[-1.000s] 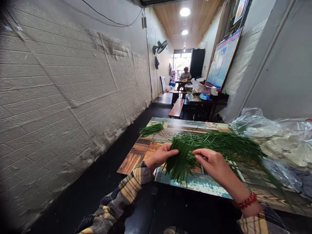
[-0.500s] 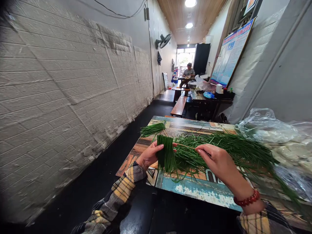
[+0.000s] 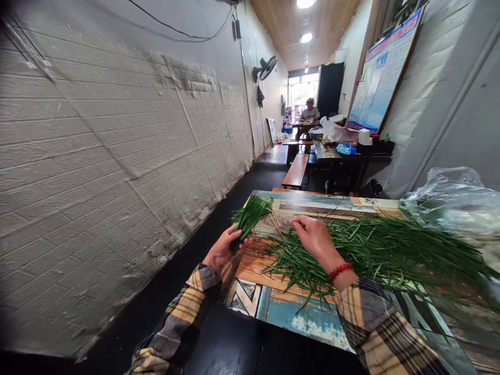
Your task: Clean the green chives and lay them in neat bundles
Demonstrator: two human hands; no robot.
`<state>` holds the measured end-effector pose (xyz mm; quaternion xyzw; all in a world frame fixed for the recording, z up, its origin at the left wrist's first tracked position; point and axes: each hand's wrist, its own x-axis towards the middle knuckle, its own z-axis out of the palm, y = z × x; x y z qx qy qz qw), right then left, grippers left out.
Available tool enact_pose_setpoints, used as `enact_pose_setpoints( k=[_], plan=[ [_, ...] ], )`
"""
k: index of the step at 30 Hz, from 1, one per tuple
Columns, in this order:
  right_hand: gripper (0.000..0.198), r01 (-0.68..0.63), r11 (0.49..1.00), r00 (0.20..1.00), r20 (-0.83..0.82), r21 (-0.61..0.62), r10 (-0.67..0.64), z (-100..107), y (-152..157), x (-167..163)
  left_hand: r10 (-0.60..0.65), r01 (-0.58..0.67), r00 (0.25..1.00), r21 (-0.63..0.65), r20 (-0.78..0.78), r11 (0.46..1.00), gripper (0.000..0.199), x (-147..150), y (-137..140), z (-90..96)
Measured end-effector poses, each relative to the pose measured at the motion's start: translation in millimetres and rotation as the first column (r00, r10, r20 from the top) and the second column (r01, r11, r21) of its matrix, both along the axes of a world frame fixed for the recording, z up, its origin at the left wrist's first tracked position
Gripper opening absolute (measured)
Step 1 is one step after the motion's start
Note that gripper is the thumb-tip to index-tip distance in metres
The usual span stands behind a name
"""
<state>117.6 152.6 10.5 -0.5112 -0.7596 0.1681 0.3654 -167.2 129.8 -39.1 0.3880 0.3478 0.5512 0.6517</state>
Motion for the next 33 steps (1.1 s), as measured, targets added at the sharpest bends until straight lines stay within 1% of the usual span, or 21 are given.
enact_pose_setpoints(
  k=[2, 4, 6, 9, 12, 15, 18, 21, 24, 26, 28, 30, 33],
  plan=[
    [0.033, 0.012, 0.998, 0.998, -0.064, -0.069, -0.017, -14.3, 16.9, -12.7, 0.142, -0.142, 0.99, -0.036, -0.006, 0.989, 0.039, -10.8, 18.3, -0.1],
    [0.032, 0.025, 0.991, 0.992, -0.122, -0.13, -0.041, -29.8, 33.1, -24.6, 0.265, -0.266, 0.964, -0.075, -0.033, 0.961, 0.037, -16.3, 38.0, -0.6],
    [0.033, 0.03, 0.986, 0.987, -0.149, -0.163, -0.055, -45.1, 47.8, -35.7, 0.356, -0.361, 0.932, -0.091, -0.062, 0.928, 0.031, -17.3, 57.2, -2.1],
    [0.035, 0.038, 0.979, 0.985, -0.157, -0.2, -0.07, -66.7, 66.0, -52.0, 0.429, -0.435, 0.899, -0.082, -0.086, 0.897, 0.027, -14.8, 81.0, -7.5],
    [0.037, 0.051, 0.968, 0.986, -0.139, -0.245, -0.087, -87.1, 79.4, -67.0, 0.501, -0.51, 0.858, -0.08, -0.109, 0.856, 0.033, -12.7, 94.1, -17.1],
    [0.039, 0.028, 0.959, 0.993, -0.103, -0.282, -0.059, -104.2, 85.8, -75.2, 0.552, -0.565, 0.822, -0.083, -0.14, 0.821, 0.042, -13.7, 94.1, -27.4],
    [0.037, -0.016, 0.958, 0.998, -0.061, -0.286, -0.001, -113.1, 84.2, -72.0, 0.594, -0.61, 0.788, -0.069, -0.162, 0.789, 0.046, -18.7, 84.1, -32.7],
    [0.033, -0.055, 0.967, 0.998, -0.02, -0.25, 0.051, -110.1, 76.8, -60.5, 0.652, -0.668, 0.737, -0.042, -0.177, 0.743, 0.041, -25.5, 69.5, -31.6],
    [0.03, -0.084, 0.979, 0.996, 0.005, -0.188, 0.087, -98.9, 64.8, -46.8, 0.692, -0.707, 0.697, -0.02, -0.186, 0.707, 0.034, -27.9, 52.6, -26.7],
    [0.031, -0.094, 0.984, 0.995, 0.012, -0.154, 0.097, -91.4, 53.1, -36.4, 0.689, -0.703, 0.701, -0.012, -0.181, 0.712, 0.03, -23.3, 39.7, -23.5],
    [0.031, -0.095, 0.988, 0.995, -0.001, -0.123, 0.096, -87.3, 36.9, -23.2, 0.653, -0.665, 0.737, -0.013, -0.174, 0.747, 0.029, -12.2, 25.6, -22.1],
    [0.031, -0.083, 0.994, 0.995, -0.056, -0.071, 0.079, -87.9, 14.9, -6.2, 0.568, -0.58, 0.805, -0.023, -0.169, 0.814, 0.033, 5.1, 11.0, -23.2],
    [0.031, -0.057, 0.998, 0.989, -0.135, -0.004, 0.056, -94.3, -28.8, 22.4, 0.349, -0.362, 0.917, -0.037, -0.191, 0.931, 0.039, 37.7, -8.9, -27.9]
  ],
)
